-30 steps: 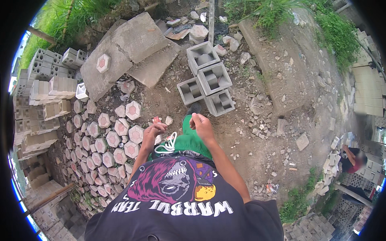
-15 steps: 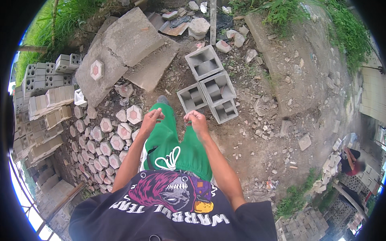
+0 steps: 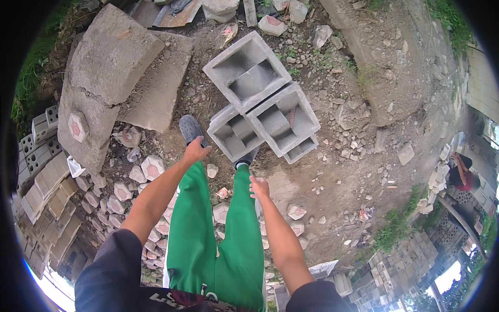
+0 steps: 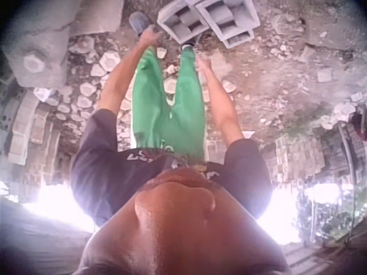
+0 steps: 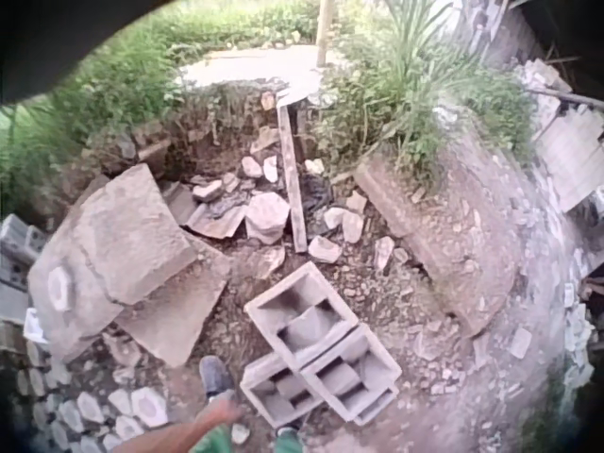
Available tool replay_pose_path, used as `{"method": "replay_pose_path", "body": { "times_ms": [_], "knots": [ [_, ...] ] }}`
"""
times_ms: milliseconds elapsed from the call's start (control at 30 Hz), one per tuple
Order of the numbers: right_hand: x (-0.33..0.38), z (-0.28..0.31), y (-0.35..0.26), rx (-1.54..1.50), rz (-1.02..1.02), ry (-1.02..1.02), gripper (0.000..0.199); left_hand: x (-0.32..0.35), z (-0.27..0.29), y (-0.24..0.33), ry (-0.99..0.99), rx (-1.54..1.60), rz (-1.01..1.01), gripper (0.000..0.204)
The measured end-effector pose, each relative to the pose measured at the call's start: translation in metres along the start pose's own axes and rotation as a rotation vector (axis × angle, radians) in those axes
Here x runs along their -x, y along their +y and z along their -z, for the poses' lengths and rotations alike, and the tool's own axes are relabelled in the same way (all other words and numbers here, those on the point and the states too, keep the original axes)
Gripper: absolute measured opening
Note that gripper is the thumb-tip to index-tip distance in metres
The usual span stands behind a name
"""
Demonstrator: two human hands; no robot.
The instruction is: The person repeatedly picks up hollow concrete blocks from a pile on the ground and carries them to a larger stack, placing them on top. The task is performed one block at a time in a repetitive loop.
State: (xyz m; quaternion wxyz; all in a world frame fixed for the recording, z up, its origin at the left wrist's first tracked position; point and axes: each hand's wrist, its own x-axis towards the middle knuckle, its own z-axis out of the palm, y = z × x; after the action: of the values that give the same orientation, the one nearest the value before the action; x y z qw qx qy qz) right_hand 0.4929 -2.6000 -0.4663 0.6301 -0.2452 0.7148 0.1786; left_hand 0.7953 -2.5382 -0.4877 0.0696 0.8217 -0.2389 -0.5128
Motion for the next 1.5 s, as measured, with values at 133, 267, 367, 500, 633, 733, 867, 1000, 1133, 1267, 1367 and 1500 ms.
{"method": "replay_pose_path", "body": {
  "times_ms": [133, 267, 367, 500, 633, 733, 867, 1000, 1133, 1267, 1367, 1500],
  "knots": [
    [-0.07, -0.024, -0.054, -0.11, -0.038, -0.016, 0.069, -0.09, -0.033, -0.023, 0.061, 0.044, -0.129, 0.084],
    [-0.136, -0.031, -0.075, -0.229, 0.008, 0.059, 0.074, -0.127, -0.052, -0.015, -0.027, 0.026, -0.023, 0.081],
    [-0.152, -0.047, -0.085, -0.329, 0.038, 0.109, 0.079, -0.128, -0.058, -0.015, -0.002, -0.109, -0.044, 0.079],
    [-0.185, -0.056, -0.07, -0.53, -0.001, 0.193, 0.083, -0.115, -0.066, -0.012, 0.169, -0.128, -0.126, 0.079],
    [-0.195, -0.07, -0.066, -0.55, 0.094, 0.286, 0.074, -0.118, -0.065, -0.024, 0.116, -0.037, -0.13, 0.079],
    [-0.209, -0.063, -0.055, -0.626, 0.136, 0.227, 0.065, -0.121, -0.068, -0.024, 0.114, -0.025, -0.163, 0.078],
    [-0.215, -0.061, -0.054, -0.629, 0.199, 0.186, 0.058, -0.12, -0.085, -0.037, 0.194, -0.009, -0.174, 0.078],
    [-0.217, -0.056, -0.037, -0.538, 0.276, 0.129, 0.056, -0.097, -0.109, -0.064, 0.165, 0.215, -0.1, 0.079],
    [-0.227, -0.061, -0.021, -0.402, 0.234, 0.198, 0.057, -0.078, -0.128, -0.083, 0.194, 0.267, -0.024, 0.08],
    [-0.226, -0.056, -0.019, -0.391, 0.313, 0.105, 0.059, -0.074, -0.119, -0.084, 0.121, 0.403, -0.032, 0.079],
    [-0.221, -0.049, -0.024, -0.298, 0.328, 0.084, 0.059, -0.103, -0.115, -0.095, 0.01, 0.713, 0.13, 0.083],
    [-0.186, -0.042, -0.043, -0.345, 0.295, -0.179, 0.062, -0.148, -0.101, -0.097, -0.153, 0.897, 0.39, 0.082]
  ]
}}
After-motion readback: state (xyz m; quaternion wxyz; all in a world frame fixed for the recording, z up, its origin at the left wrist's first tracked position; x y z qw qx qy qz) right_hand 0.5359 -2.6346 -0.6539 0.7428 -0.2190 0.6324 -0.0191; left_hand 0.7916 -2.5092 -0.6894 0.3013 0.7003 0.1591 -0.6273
